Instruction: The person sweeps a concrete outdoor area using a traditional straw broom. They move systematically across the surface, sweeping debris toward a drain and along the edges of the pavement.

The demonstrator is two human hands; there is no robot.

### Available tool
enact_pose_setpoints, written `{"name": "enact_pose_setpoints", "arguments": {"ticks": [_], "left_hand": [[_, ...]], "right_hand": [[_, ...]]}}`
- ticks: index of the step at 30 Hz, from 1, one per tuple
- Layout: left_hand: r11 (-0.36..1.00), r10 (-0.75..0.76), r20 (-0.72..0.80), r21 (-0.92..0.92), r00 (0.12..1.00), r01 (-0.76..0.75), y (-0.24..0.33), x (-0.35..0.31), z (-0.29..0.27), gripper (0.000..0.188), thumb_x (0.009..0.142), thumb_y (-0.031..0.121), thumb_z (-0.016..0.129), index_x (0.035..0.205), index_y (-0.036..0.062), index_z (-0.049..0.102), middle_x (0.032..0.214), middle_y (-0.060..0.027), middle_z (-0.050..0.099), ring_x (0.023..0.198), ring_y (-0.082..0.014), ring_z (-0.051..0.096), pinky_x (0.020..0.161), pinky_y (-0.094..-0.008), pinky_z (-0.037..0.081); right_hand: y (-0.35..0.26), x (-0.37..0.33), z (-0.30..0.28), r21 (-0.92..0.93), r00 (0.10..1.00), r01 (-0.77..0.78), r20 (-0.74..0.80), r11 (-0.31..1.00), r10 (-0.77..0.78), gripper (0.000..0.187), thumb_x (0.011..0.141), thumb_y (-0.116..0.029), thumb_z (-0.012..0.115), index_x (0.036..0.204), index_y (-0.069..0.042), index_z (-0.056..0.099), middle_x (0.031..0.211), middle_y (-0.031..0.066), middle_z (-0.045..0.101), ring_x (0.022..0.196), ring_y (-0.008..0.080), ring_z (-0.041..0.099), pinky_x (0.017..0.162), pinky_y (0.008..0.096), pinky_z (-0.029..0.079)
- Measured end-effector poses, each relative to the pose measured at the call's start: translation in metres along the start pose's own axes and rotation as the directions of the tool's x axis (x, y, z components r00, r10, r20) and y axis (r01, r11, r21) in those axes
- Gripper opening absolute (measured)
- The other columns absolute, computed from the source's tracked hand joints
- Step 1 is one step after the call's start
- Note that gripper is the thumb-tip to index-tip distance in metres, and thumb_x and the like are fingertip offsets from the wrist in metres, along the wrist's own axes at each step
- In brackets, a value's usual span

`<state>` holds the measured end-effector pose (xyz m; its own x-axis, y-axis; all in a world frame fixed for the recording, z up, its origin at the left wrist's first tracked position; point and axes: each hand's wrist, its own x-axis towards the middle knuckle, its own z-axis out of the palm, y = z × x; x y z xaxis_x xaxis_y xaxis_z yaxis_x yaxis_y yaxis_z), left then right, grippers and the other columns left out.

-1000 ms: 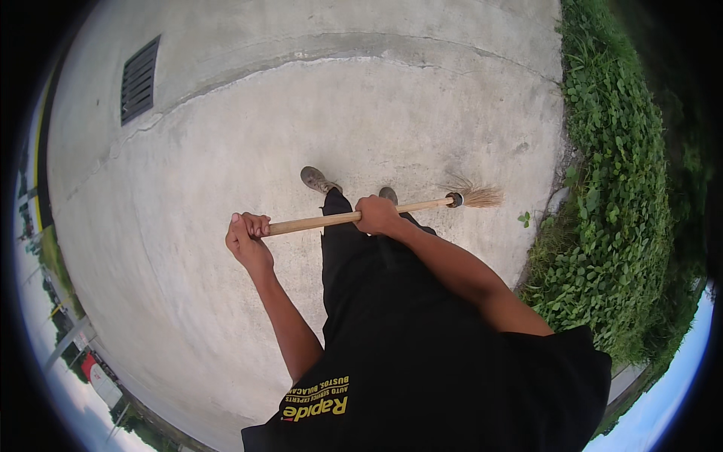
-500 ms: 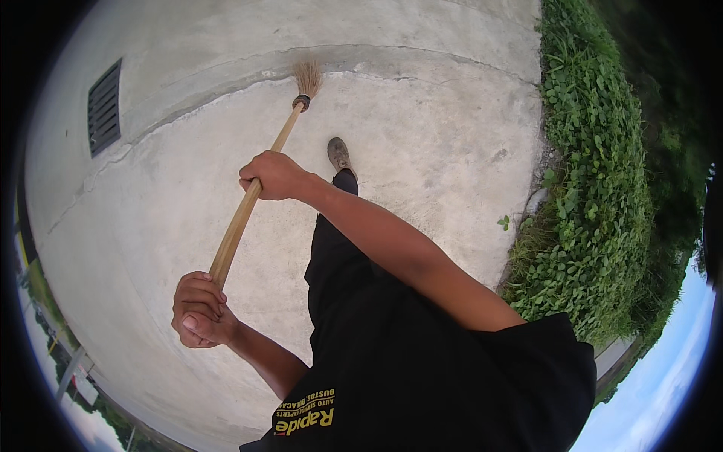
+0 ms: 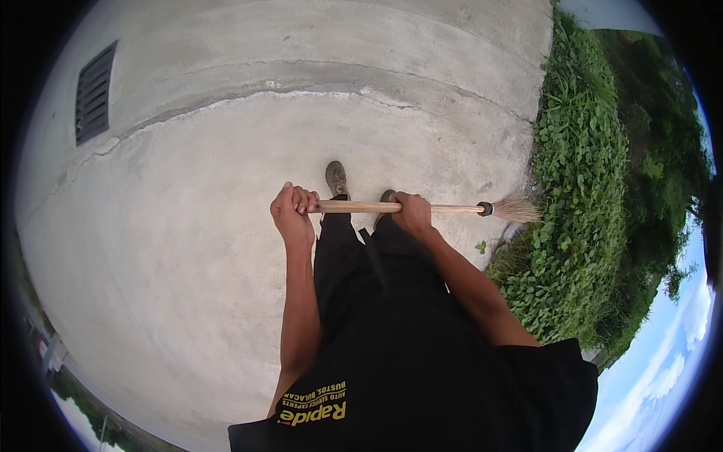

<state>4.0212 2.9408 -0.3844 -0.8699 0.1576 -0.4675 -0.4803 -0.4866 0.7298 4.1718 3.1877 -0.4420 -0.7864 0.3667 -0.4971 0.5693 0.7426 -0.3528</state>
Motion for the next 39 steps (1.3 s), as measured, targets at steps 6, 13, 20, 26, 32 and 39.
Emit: {"name": "enact_pose_setpoints", "arguments": {"ticks": [6, 13, 20, 26, 32, 39], "left_hand": [[0.537, 0.842, -0.149, 0.328, 0.518, -0.777, 0.259, -0.103, 0.013, 0.049, 0.109, 0.025, 0.045, 0.064, 0.0221, 0.026, 0.054, 0.0036, 0.022, 0.049, -0.0109, 0.025, 0.072, -0.0337, 0.04], [0.23, 0.856, 0.219, 0.649, 0.468, -0.725, 0.147, -0.132, 0.1, 0.055, 0.112, 0.026, 0.046, 0.06, 0.0103, 0.039, 0.05, -0.0037, 0.038, 0.045, -0.0159, 0.042, 0.064, -0.0418, 0.052], [0.84, 0.523, -0.22, 0.296, 0.824, -0.454, 0.034, -0.062, 0.105, 0.049, 0.114, 0.024, 0.049, 0.069, 0.0128, 0.034, 0.059, 0.0003, 0.034, 0.054, -0.0132, 0.035, 0.065, -0.0361, 0.044], [0.782, 0.593, -0.525, 0.194, 0.611, -0.592, 0.092, -0.138, 0.124, 0.046, 0.11, 0.022, 0.05, 0.069, 0.0194, 0.029, 0.06, 0.0038, 0.025, 0.053, -0.0104, 0.025, 0.069, -0.0317, 0.04], [0.239, 0.947, 0.072, 0.491, 0.312, -0.838, 0.127, -0.221, 0.241, 0.049, 0.109, 0.025, 0.043, 0.063, 0.0207, 0.026, 0.052, 0.0031, 0.023, 0.046, -0.0115, 0.026, 0.07, -0.0335, 0.042], [0.638, 0.537, 0.327, 0.445, 0.777, -0.628, -0.037, -0.095, 0.298, 0.051, 0.114, 0.024, 0.044, 0.066, 0.0098, 0.038, 0.058, -0.003, 0.037, 0.052, -0.0138, 0.038, 0.061, -0.0353, 0.045]], "right_hand": [[-0.245, 0.038, -0.029, 0.373, 0.633, 0.752, -0.174, 0.544, -0.755, 0.008, 0.088, -0.017, 0.074, 0.087, -0.01, 0.072, 0.072, 0.0081, 0.072, 0.065, 0.0331, 0.069, 0.064, 0.0462, 0.054], [-0.243, 0.12, -0.047, 0.514, 0.402, 0.775, 0.048, 0.368, -0.914, 0.011, 0.077, -0.013, 0.076, 0.087, -0.016, 0.076, 0.083, 0.005, 0.076, 0.086, 0.0323, 0.073, 0.075, 0.0461, 0.057], [-0.027, 0.097, -0.04, 0.199, 0.8, 0.471, 0.312, 0.859, -0.512, 0.015, 0.081, -0.02, 0.074, 0.092, -0.013, 0.08, 0.091, 0.0125, 0.077, 0.094, 0.0349, 0.074, 0.081, 0.0486, 0.06], [-0.044, 0.029, -0.114, 0.231, 0.708, 0.621, 0.246, 0.749, -0.662, 0.016, 0.082, -0.022, 0.073, 0.092, -0.012, 0.081, 0.078, 0.0137, 0.076, 0.074, 0.0343, 0.075, 0.068, 0.0484, 0.059], [-0.092, 0.037, -0.173, 0.476, 0.515, 0.77, -0.073, 0.424, -0.854, 0.012, 0.075, -0.011, 0.078, 0.087, -0.014, 0.075, 0.072, 0.0069, 0.073, 0.073, 0.0325, 0.072, 0.067, 0.0466, 0.055], [0.121, 0.079, -0.107, 0.47, 0.865, 0.417, 0.059, 0.778, -0.499, 0.011, 0.08, -0.014, 0.074, 0.09, -0.017, 0.079, 0.085, 0.0098, 0.076, 0.09, 0.0348, 0.074, 0.081, 0.0498, 0.059]]}}
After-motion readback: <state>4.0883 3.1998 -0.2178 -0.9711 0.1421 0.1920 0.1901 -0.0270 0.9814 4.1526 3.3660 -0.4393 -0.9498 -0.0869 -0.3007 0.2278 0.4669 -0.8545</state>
